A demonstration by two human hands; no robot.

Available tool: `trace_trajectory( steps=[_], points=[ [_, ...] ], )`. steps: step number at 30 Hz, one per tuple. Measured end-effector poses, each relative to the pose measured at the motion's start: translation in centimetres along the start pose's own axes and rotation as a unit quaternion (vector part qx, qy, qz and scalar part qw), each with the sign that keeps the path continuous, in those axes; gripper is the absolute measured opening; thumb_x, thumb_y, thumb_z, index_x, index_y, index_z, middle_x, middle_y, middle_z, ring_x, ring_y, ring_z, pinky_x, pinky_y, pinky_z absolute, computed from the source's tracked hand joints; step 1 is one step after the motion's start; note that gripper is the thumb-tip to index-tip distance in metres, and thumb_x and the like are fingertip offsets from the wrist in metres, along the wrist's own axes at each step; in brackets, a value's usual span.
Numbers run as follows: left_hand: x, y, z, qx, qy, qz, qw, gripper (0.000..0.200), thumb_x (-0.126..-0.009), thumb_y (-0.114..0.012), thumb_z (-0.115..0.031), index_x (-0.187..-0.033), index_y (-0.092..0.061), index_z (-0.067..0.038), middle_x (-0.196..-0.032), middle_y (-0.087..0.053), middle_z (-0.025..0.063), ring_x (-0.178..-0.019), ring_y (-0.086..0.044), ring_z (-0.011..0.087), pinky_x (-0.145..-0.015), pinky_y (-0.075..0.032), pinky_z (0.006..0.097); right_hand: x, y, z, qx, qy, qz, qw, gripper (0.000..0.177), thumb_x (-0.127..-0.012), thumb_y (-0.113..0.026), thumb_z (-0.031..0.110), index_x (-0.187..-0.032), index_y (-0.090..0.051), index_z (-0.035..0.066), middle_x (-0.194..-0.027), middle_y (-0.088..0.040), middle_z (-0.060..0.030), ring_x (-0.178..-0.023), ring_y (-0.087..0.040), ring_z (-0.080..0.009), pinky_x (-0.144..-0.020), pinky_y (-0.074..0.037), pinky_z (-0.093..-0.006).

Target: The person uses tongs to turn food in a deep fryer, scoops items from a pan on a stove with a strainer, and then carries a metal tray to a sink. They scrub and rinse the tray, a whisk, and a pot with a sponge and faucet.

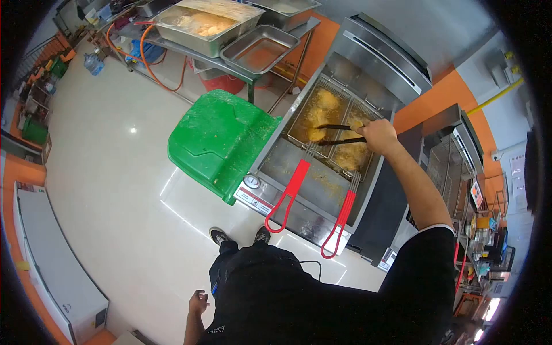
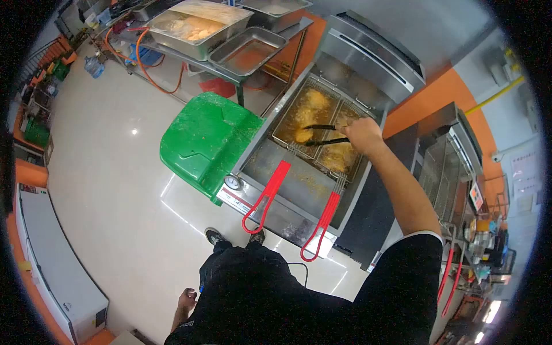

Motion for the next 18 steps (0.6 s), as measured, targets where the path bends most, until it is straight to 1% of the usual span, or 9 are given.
trace_trajectory(
  steps=[1, 4, 6, 7, 10, 11, 14, 15, 18],
  points=[
    [1.4, 0.5, -1.9, -0.038, -0.006, -0.006, 0.999, 0.035, -0.085, -0.057, -0.018, -0.115, -0.054, 0.000, -0.093, -0.063, 0.0145, -0.065, -0.069, 0.0243, -0.059, -0.055, 0.0315, 0.5, 1.0, 0.0, -0.005, -0.015, 0.021, 1.000, 0.056, -0.071, -0.069, 0.019, -0.125, -0.055, 0.027, -0.098, -0.062, -0.0053, -0.082, -0.065, -0.0249, -0.067, -0.052, -0.0392],
    [2.4, 1.0, -3.7, -0.064, -0.041, -0.005, 0.997, 0.034, -0.086, -0.057, -0.017, -0.114, -0.054, 0.001, -0.094, -0.063, 0.0155, -0.066, -0.069, 0.0252, -0.058, -0.056, 0.0317, 3.0, 4.6, -1.1, -0.013, -0.046, 0.015, 0.999, 0.058, -0.069, -0.071, 0.020, -0.125, -0.056, 0.026, -0.097, -0.062, -0.0052, -0.082, -0.065, -0.0254, -0.069, -0.052, -0.0395],
    [2.2, 1.2, -4.0, -0.068, -0.037, -0.002, 0.997, 0.034, -0.086, -0.057, -0.017, -0.114, -0.054, 0.001, -0.096, -0.063, 0.0165, -0.067, -0.069, 0.0259, -0.057, -0.057, 0.0322, 5.1, 6.5, -3.1, -0.025, -0.084, 0.022, 0.996, 0.062, -0.068, -0.073, 0.021, -0.127, -0.055, 0.027, -0.097, -0.064, -0.0041, -0.088, -0.065, -0.0242, -0.072, -0.053, -0.0379],
    [2.2, 1.2, -4.2, -0.069, -0.035, 0.000, 0.997, 0.033, -0.086, -0.057, -0.017, -0.114, -0.054, 0.001, -0.097, -0.062, 0.0170, -0.067, -0.069, 0.0262, -0.057, -0.057, 0.0324, 5.8, 7.1, -4.0, -0.030, -0.102, 0.026, 0.994, 0.063, -0.068, -0.074, 0.021, -0.127, -0.055, 0.028, -0.097, -0.065, -0.0036, -0.090, -0.065, -0.0236, -0.073, -0.053, -0.0371],
    [2.2, 1.4, -5.2, -0.080, -0.034, 0.006, 0.996, 0.033, -0.086, -0.057, -0.017, -0.114, -0.053, 0.001, -0.098, -0.062, 0.0171, -0.069, -0.068, 0.0261, -0.056, -0.058, 0.0329, 7.8, 6.4, -7.0, -0.038, -0.149, 0.059, 0.986, 0.062, -0.066, -0.075, 0.020, -0.125, -0.057, 0.027, -0.098, -0.066, -0.0042, -0.092, -0.065, -0.0236, -0.072, -0.054, -0.0383],
    [2.0, 1.2, -5.0, -0.072, -0.038, 0.010, 0.997, 0.033, -0.086, -0.058, -0.016, -0.114, -0.053, 0.000, -0.097, -0.062, 0.0167, -0.069, -0.068, 0.0259, -0.056, -0.057, 0.0328, 8.0, 5.7, -7.8, -0.065, -0.174, 0.128, 0.974, 0.065, -0.062, -0.078, 0.022, -0.124, -0.057, 0.026, -0.102, -0.067, -0.0057, -0.094, -0.065, -0.0236, -0.072, -0.054, -0.0396],
    [1.4, 0.9, -4.9, -0.055, -0.045, 0.015, 0.997, 0.032, -0.087, -0.058, -0.016, -0.114, -0.053, 0.000, -0.097, -0.062, 0.0152, -0.067, -0.068, 0.0254, -0.053, -0.056, 0.0323, 7.9, 4.3, -7.1, -0.048, -0.174, 0.277, 0.944, 0.068, -0.059, -0.080, 0.024, -0.123, -0.058, 0.026, -0.103, -0.067, -0.0065, -0.095, -0.065, -0.0240, -0.073, -0.055, -0.0404],
    [1.7, 0.9, -5.3, -0.056, -0.045, 0.016, 0.997, 0.032, -0.087, -0.058, -0.016, -0.114, -0.053, -0.001, -0.096, -0.063, 0.0146, -0.066, -0.068, 0.0254, -0.052, -0.056, 0.0320, 7.4, 2.8, -6.5, -0.044, -0.137, 0.283, 0.948, 0.066, -0.058, -0.081, 0.026, -0.120, -0.060, 0.023, -0.106, -0.066, -0.0066, -0.097, -0.064, -0.0242, -0.076, -0.054, -0.0397],
    [1.6, 1.0, -5.2, -0.049, -0.040, 0.013, 0.998, 0.031, -0.087, -0.058, -0.015, -0.115, -0.053, -0.001, -0.094, -0.063, 0.0135, -0.064, -0.068, 0.0248, -0.049, -0.054, 0.0315, 6.5, -1.9, -4.6, -0.084, -0.090, 0.190, 0.974, 0.070, -0.057, -0.080, 0.031, -0.123, -0.058, 0.024, -0.091, -0.068, -0.0084, -0.090, -0.065, -0.0278, -0.073, -0.054, -0.0409]
  ],
)
Point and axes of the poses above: each hand's wrist, its own x-axis away from the middle knuckle, its own y-axis out of the back of the hand, z = x × y, the point moved 4 cm from there along -x, towards the middle knuckle
